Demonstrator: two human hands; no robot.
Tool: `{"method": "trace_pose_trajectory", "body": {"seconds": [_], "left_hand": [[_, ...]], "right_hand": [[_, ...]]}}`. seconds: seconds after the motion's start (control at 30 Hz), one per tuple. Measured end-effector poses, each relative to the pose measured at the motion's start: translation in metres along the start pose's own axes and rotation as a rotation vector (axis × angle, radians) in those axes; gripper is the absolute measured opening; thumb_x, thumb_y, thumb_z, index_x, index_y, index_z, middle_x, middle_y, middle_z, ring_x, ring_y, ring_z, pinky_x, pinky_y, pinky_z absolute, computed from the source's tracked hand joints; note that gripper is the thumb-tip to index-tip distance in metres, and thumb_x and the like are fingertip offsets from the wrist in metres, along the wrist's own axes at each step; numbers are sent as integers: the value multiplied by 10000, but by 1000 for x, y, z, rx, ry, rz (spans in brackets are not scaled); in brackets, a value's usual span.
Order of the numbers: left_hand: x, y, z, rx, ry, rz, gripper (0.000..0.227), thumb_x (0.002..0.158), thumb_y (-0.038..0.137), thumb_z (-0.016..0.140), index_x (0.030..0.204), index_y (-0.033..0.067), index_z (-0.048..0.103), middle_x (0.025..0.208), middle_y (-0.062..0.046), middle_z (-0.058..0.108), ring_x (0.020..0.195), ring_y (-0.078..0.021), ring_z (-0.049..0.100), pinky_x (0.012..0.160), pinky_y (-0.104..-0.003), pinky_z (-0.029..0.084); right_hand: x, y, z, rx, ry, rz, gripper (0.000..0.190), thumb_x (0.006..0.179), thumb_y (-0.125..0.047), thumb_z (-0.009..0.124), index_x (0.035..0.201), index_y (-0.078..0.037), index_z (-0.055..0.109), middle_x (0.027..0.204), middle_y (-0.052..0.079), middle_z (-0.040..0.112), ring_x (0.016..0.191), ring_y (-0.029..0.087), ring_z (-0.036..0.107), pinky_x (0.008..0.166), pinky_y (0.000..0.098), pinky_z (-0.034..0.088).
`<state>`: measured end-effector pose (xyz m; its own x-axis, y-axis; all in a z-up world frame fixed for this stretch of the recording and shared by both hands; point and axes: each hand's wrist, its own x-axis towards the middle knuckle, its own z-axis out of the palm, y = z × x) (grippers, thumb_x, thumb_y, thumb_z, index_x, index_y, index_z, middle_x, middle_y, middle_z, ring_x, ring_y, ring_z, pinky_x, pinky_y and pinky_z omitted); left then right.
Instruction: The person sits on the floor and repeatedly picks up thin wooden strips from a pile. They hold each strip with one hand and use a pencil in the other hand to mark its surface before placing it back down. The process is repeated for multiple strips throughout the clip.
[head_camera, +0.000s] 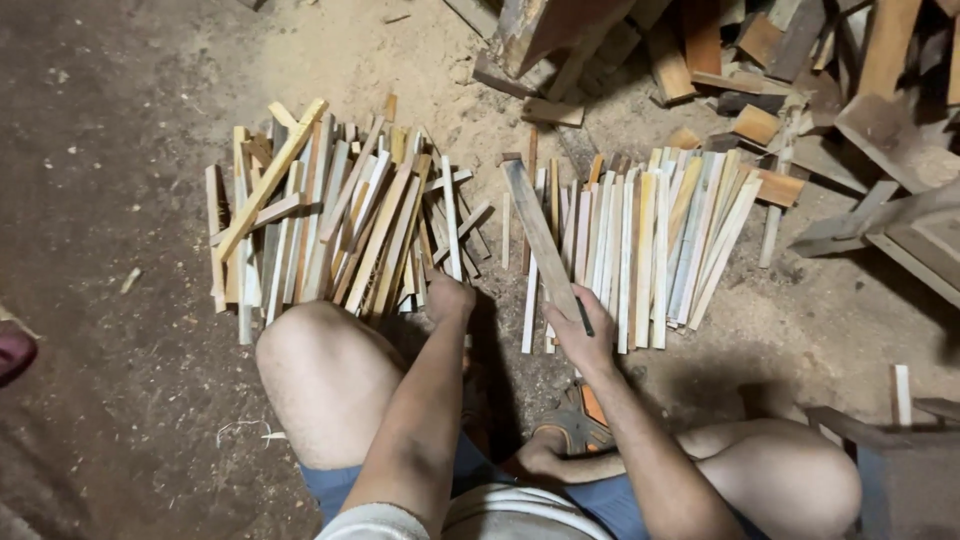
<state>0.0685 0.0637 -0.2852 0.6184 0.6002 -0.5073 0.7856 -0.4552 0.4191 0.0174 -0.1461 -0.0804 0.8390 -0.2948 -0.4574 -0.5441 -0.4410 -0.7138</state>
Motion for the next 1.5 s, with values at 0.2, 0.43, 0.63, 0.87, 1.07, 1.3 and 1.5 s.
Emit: {"method": "trace_pose_trajectory", "body": {"seconds": [0.2, 0.43, 0.63, 0.87, 1.07, 1.3, 1.5], "left_hand": [[16, 6, 26, -81, -170, 6, 384, 827, 235, 698, 1178, 81, 666, 1047, -181, 700, 993, -405, 722, 784, -537, 600], [-131, 115, -63, -886, -607, 42, 268, 858, 54, 738, 1107, -18, 667, 956, -134, 586, 724, -228, 688, 676, -340, 649], [-181, 129, -108, -965, -856, 222, 262, 780, 45, 832, 952, 7, 638, 781, -82, 707, 686, -200, 743, 677, -339, 662], [-193, 125, -149, -1141, -1027, 288, 235, 923, 86, 695, 1133, 77, 590, 1079, -164, 747, 934, -238, 750, 819, -398, 652], [-231, 117, -141, -1042, -1124, 506, 487, 821, 171, 858, 1204, 35, 589, 1102, -147, 733, 961, -243, 729, 832, -402, 642], [-230, 109, -153, -923, -1224, 804, 352, 846, 3, 711, 1190, 7, 632, 1146, -172, 727, 1073, -295, 714, 974, -428, 616], [-222, 108, -155, -894, -1213, 753, 425, 809, -5, 729, 1214, 18, 601, 1166, -166, 716, 1086, -297, 699, 999, -444, 594]], "right_hand": [[0, 4, -3, 55, -3, -21, 658, 770, -322, 878, 1355, -107, 669, 1254, 266, 680, 1214, 375, 648, 988, 438, 515], [-7, -14, -31, 210, 94, -86, 634, 817, -292, 861, 1371, -71, 645, 1244, 268, 681, 1192, 348, 654, 963, 425, 523], [-15, -1, -67, 374, 122, -239, 719, 786, -206, 909, 1386, 29, 590, 1326, 337, 582, 1293, 446, 553, 1067, 498, 468], [-59, 16, -105, 233, 220, -332, 665, 791, -171, 878, 1387, -26, 622, 1284, 275, 654, 1226, 383, 618, 1009, 455, 505], [-65, 48, -88, -14, 273, -841, 530, 816, -112, 835, 1307, -6, 666, 1149, 240, 720, 1073, 383, 701, 983, 507, 551], [-70, 43, -76, -135, 308, -1149, 587, 768, -38, 807, 1301, 75, 588, 1255, 303, 678, 1151, 400, 696, 984, 438, 604], [-75, 43, -78, -167, 308, -1152, 601, 751, -30, 803, 1298, 90, 586, 1307, 337, 637, 1180, 411, 680, 978, 423, 599]]}}
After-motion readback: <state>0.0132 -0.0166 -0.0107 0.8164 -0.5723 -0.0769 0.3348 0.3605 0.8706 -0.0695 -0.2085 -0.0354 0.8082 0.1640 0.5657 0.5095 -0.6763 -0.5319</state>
